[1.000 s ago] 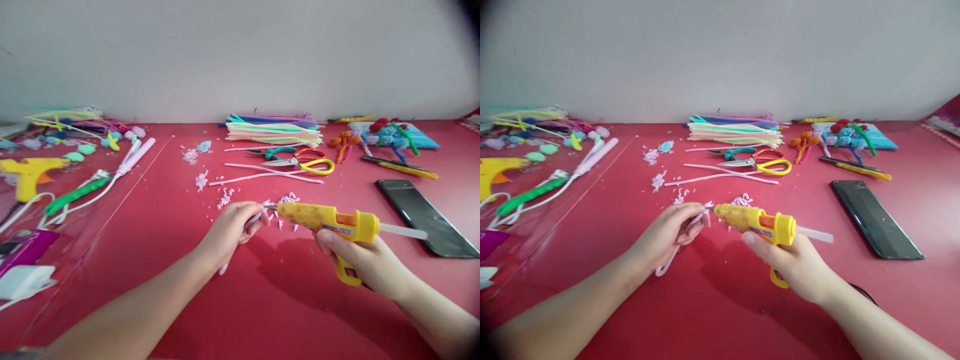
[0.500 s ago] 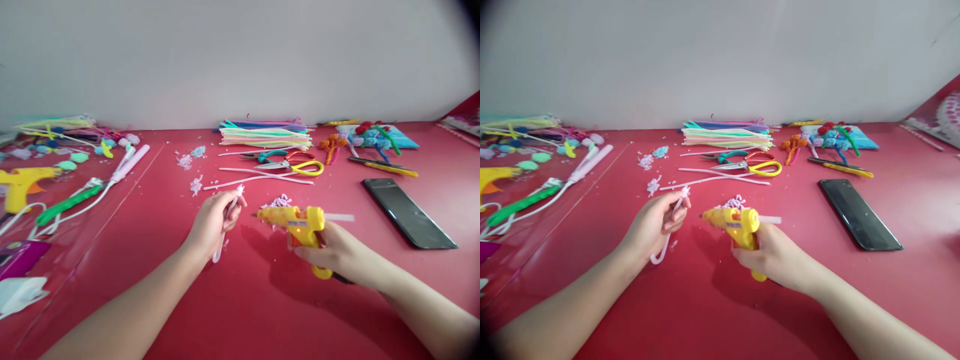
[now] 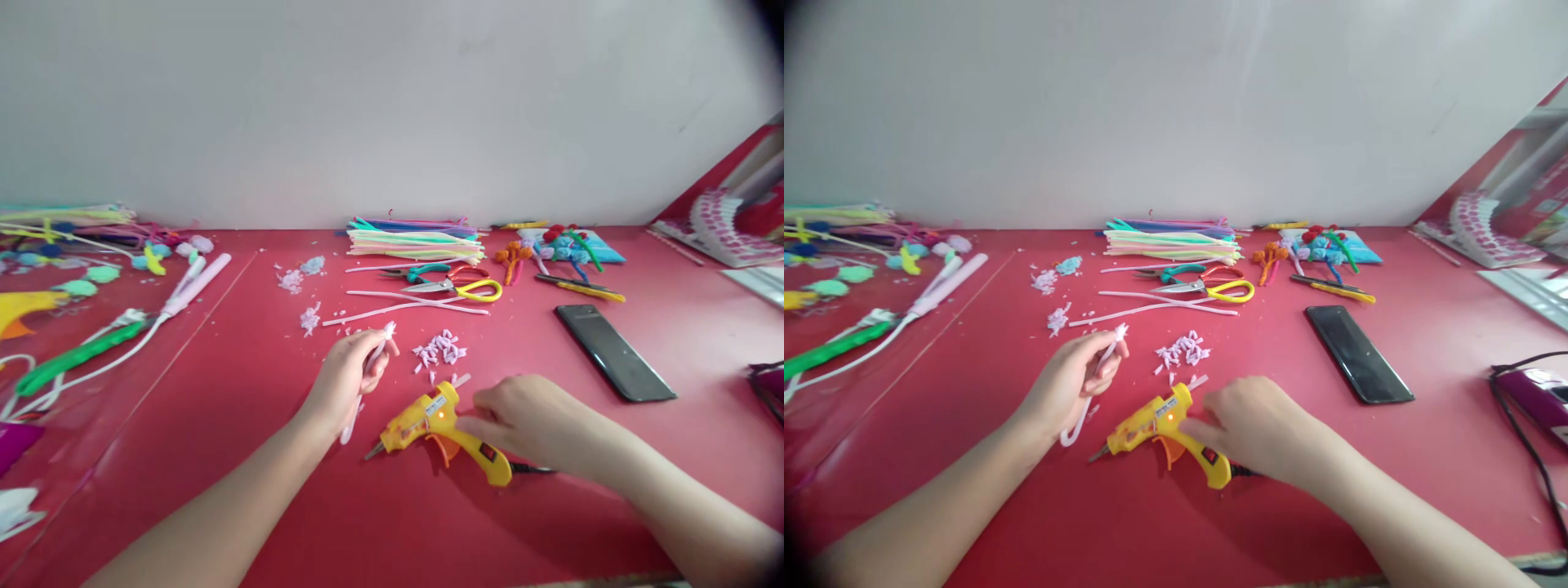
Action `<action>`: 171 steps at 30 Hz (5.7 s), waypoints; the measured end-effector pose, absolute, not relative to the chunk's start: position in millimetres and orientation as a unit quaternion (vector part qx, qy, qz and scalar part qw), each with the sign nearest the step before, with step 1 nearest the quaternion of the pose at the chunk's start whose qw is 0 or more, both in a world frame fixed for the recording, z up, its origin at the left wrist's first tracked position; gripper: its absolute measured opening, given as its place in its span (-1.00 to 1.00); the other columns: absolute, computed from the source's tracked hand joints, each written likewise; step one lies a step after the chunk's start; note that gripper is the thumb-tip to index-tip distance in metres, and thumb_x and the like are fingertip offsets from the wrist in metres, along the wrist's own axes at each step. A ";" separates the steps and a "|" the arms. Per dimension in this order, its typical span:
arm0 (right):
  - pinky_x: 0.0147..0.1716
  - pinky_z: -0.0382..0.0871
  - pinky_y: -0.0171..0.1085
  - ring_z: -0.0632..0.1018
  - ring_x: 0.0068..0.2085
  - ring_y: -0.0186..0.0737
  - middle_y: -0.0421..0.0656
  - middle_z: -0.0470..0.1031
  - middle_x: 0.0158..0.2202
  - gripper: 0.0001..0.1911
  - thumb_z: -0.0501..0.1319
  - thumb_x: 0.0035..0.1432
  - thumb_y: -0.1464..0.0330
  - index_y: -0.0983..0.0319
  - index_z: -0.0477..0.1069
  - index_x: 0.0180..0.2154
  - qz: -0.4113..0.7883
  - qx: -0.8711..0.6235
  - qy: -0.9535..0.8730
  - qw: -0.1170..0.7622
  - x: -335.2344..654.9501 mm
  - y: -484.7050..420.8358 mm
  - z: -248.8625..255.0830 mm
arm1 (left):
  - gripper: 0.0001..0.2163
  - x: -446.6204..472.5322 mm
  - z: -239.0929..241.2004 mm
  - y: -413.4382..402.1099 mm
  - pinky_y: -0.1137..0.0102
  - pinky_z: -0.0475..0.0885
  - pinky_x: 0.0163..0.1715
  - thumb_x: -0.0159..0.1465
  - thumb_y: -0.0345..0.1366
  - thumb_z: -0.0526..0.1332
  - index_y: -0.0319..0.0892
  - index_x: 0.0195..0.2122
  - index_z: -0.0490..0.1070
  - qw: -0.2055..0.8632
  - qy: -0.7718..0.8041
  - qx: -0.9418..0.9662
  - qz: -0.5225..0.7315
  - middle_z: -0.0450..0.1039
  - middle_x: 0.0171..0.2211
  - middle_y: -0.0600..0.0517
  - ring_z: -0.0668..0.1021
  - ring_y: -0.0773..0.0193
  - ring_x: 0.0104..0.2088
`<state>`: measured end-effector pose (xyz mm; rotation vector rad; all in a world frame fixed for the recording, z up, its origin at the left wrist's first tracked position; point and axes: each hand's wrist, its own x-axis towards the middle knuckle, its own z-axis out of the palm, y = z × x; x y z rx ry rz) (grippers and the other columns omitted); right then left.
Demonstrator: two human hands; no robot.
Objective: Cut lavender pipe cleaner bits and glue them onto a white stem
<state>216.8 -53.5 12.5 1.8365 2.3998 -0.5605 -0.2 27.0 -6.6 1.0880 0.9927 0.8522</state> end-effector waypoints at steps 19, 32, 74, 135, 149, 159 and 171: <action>-0.47 0.17 -0.40 0.41 -0.44 -0.37 -0.20 0.49 -0.38 -0.79 0.07 0.04 0.53 0.22 0.42 -0.32 -0.225 0.473 0.852 -0.013 221.0 5.9 17.8 | -0.74 2.5 -7.1 20.7 0.52 -0.11 -0.73 0.22 -0.19 0.09 -0.25 -0.52 0.37 0.686 0.411 0.494 0.342 0.09 -0.71 0.19 0.05 0.55 -0.75; -0.46 0.19 -0.40 0.38 -0.45 -0.38 -0.21 0.45 -0.42 -0.85 0.07 0.03 0.50 0.24 0.37 -0.34 -0.223 0.516 0.821 -0.102 212.4 7.5 24.3 | -0.74 2.8 -1.7 18.1 0.52 -0.12 -0.72 0.22 -0.20 0.09 -0.26 -0.53 0.36 0.714 0.412 0.464 0.324 0.08 -0.71 0.18 0.05 0.56 -0.74; -0.28 0.34 -0.32 0.47 -0.33 -0.32 -0.23 0.47 -0.39 -0.96 0.19 0.07 0.41 0.22 0.42 -0.40 -0.343 0.569 0.628 -0.406 180.8 -29.3 12.1 | -0.70 8.3 11.2 0.3 0.51 0.02 -0.66 0.26 -0.20 0.05 -0.22 -0.55 0.40 0.671 0.421 0.565 0.229 0.07 -0.70 0.14 0.16 0.44 -0.65; -0.35 0.37 -0.33 0.44 -0.34 -0.33 -0.15 0.38 -0.36 -0.92 0.15 0.11 0.51 0.24 0.37 -0.35 -0.101 0.466 0.754 -0.451 182.1 -34.5 6.7 | -0.70 8.0 9.6 -0.9 0.43 0.03 -0.57 0.28 -0.15 0.05 -0.18 -0.55 0.16 0.692 0.388 0.585 0.166 0.04 -0.63 0.16 0.13 0.41 -0.60; -0.30 0.37 -0.28 0.45 -0.30 -0.29 -0.15 0.39 -0.35 -0.93 0.13 0.15 0.46 0.21 0.36 -0.33 -0.107 0.481 0.754 -0.434 183.1 -35.8 4.7 | -0.72 11.1 18.7 -8.6 0.47 0.12 -0.54 0.31 -0.16 -0.03 -0.19 -0.46 0.27 0.503 0.430 0.730 0.171 0.15 -0.56 0.14 0.24 0.39 -0.52; -0.35 0.36 -0.30 0.42 -0.36 -0.31 -0.16 0.38 -0.37 -0.95 0.14 0.13 0.46 0.20 0.34 -0.34 -0.093 0.478 0.737 -0.468 183.5 -39.3 15.8 | -0.74 4.2 15.2 -3.8 0.46 0.18 -0.51 0.30 -0.19 -0.02 -0.16 -0.44 0.33 0.361 0.397 0.811 0.236 0.25 -0.58 0.10 0.29 0.35 -0.55; -0.61 0.07 -0.31 0.41 -0.57 -0.26 -0.16 0.46 -0.53 -0.74 0.27 -0.07 0.13 0.20 0.42 -0.46 -0.208 0.568 0.794 -0.061 208.8 -46.6 13.3 | -0.68 1.0 9.5 13.9 0.47 0.19 -0.51 0.33 -0.11 -0.07 -0.16 -0.36 0.36 0.417 0.443 0.740 0.287 0.12 -0.62 0.14 0.26 0.36 -0.57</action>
